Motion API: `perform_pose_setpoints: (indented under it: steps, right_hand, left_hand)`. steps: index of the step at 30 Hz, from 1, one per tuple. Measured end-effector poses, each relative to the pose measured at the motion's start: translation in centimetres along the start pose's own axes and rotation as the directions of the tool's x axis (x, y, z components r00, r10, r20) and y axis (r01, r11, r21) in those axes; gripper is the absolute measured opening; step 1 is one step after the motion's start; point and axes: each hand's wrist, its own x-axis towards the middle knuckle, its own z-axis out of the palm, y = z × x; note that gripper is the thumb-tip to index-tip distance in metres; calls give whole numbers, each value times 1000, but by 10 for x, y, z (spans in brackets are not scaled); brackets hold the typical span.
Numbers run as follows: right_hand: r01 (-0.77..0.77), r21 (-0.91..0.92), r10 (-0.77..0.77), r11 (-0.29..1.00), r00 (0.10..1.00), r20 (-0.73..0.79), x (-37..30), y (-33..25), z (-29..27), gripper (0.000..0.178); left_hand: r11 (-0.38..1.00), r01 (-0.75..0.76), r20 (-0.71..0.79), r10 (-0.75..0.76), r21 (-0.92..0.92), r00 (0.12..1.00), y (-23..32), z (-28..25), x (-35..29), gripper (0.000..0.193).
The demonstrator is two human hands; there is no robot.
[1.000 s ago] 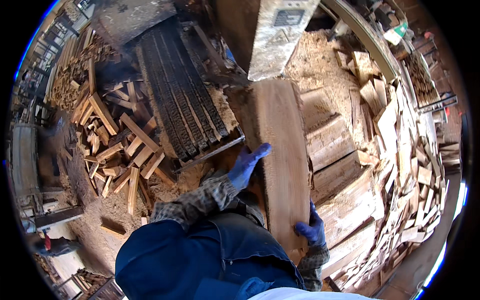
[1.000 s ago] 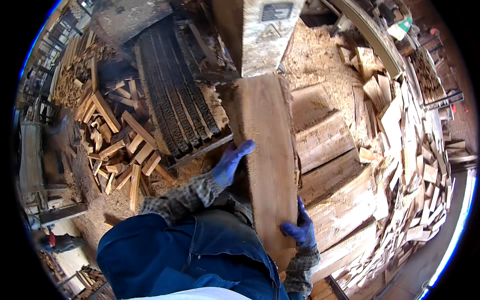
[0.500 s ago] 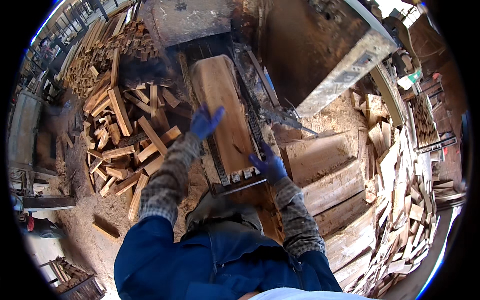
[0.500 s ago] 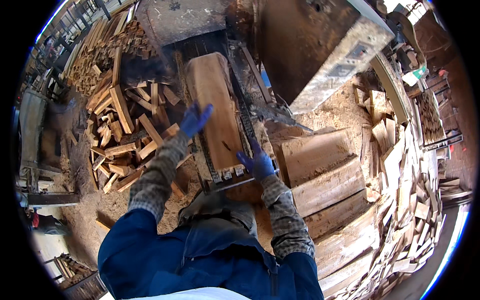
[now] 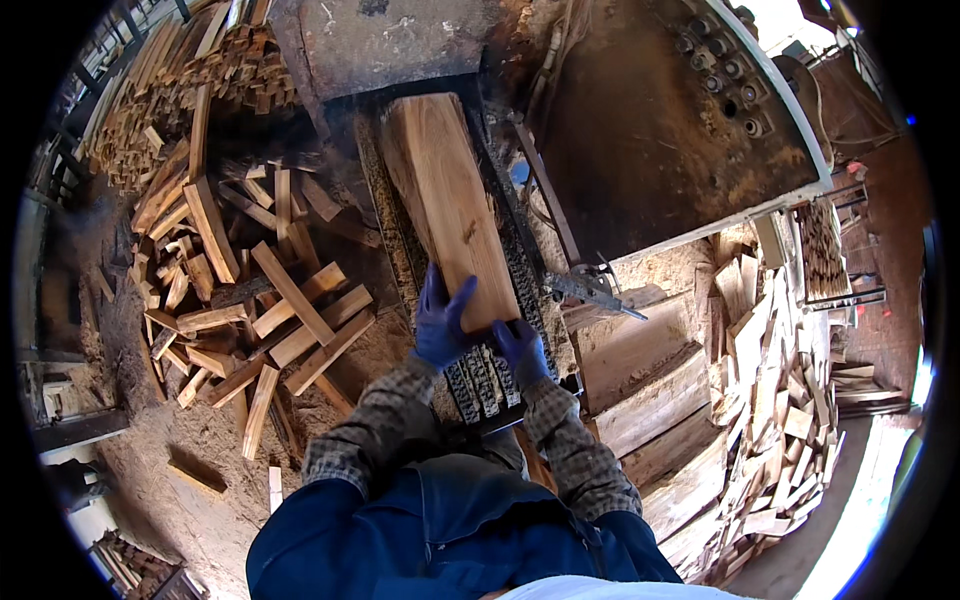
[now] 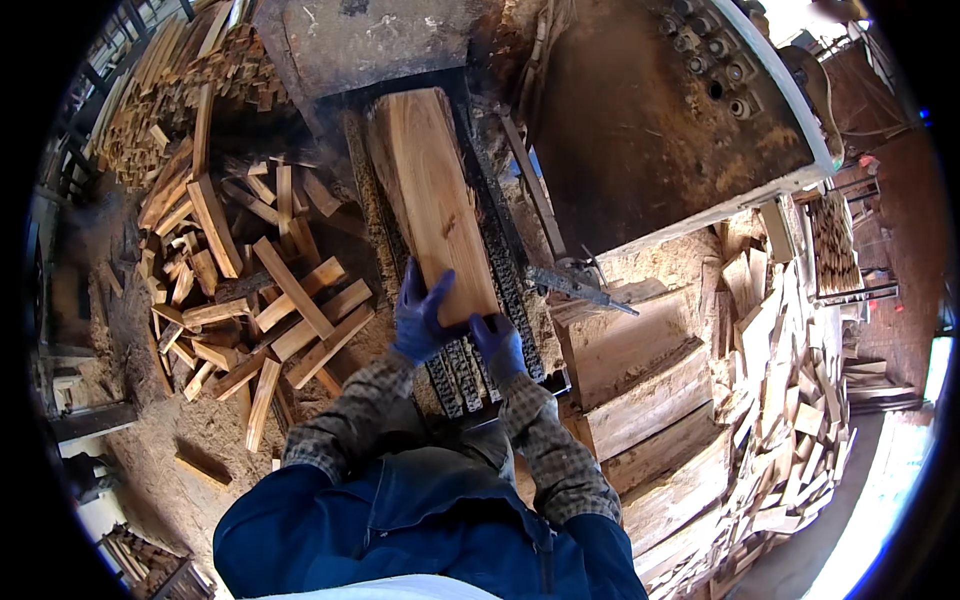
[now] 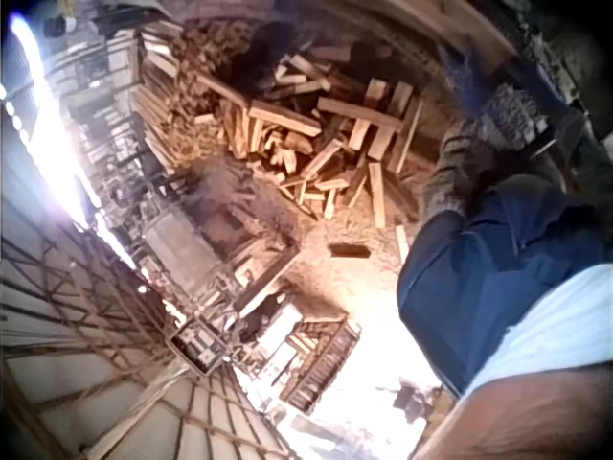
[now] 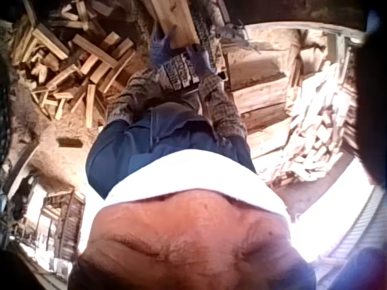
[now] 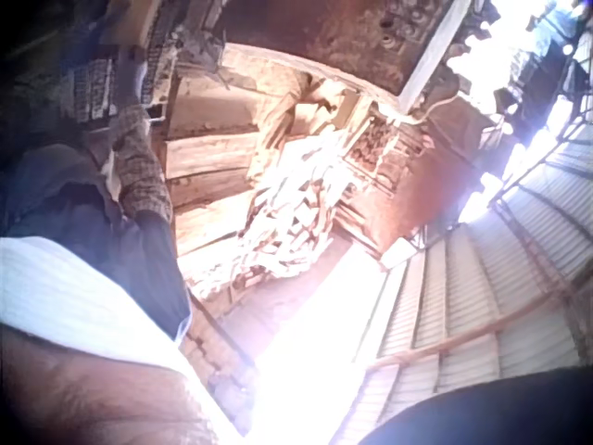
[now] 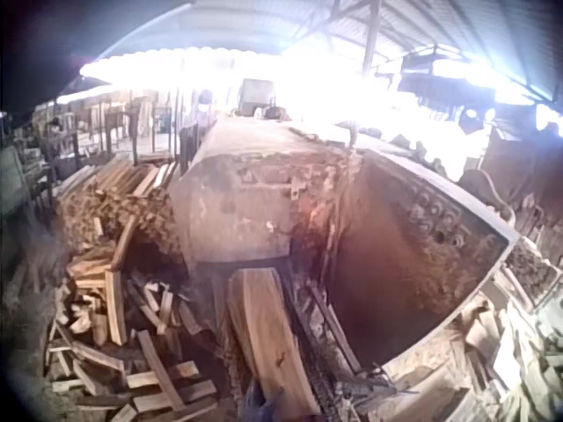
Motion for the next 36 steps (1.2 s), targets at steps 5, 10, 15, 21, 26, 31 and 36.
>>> perform_pose_setpoints:
  steps: [5, 10, 15, 21, 26, 31, 36]
  right_hand:
    - [182, 3, -180, 983, 968, 177, 40, -38, 17, 30]
    - [226, -48, -201, 973, 928, 314, 7, -41, -6, 31]
    - [-195, 252, 135, 948, 962, 235, -66, -26, -61, 39]
    - [-259, 461, 309, 849, 951, -35, -151, 59, -125, 37]
    - [-319, 668, 578, 672, 790, -205, -220, 163, -146, 33]
    - [-57, 814, 636, 578, 656, -405, -263, 244, -165, 32]
    - [0, 538, 504, 843, 349, -790, -269, 329, -189, 38]
  left_hand:
    - [997, -75, -42, 75, 12, 996, -46, 10, 75, 94]
    - [992, -100, -60, 105, 74, 993, -97, 35, 146, 92]
    - [977, -31, -29, 38, 210, 999, -159, 33, 225, 85]
    - [950, 31, 118, -71, 310, 991, -155, 51, 247, 93]
    - [966, 56, 339, -142, 250, 930, -172, 52, 270, 93]
    - [939, -335, 168, 343, -72, 924, -68, 81, 211, 55]
    - [785, 325, 820, 371, -528, 435, 180, 114, -19, 61]
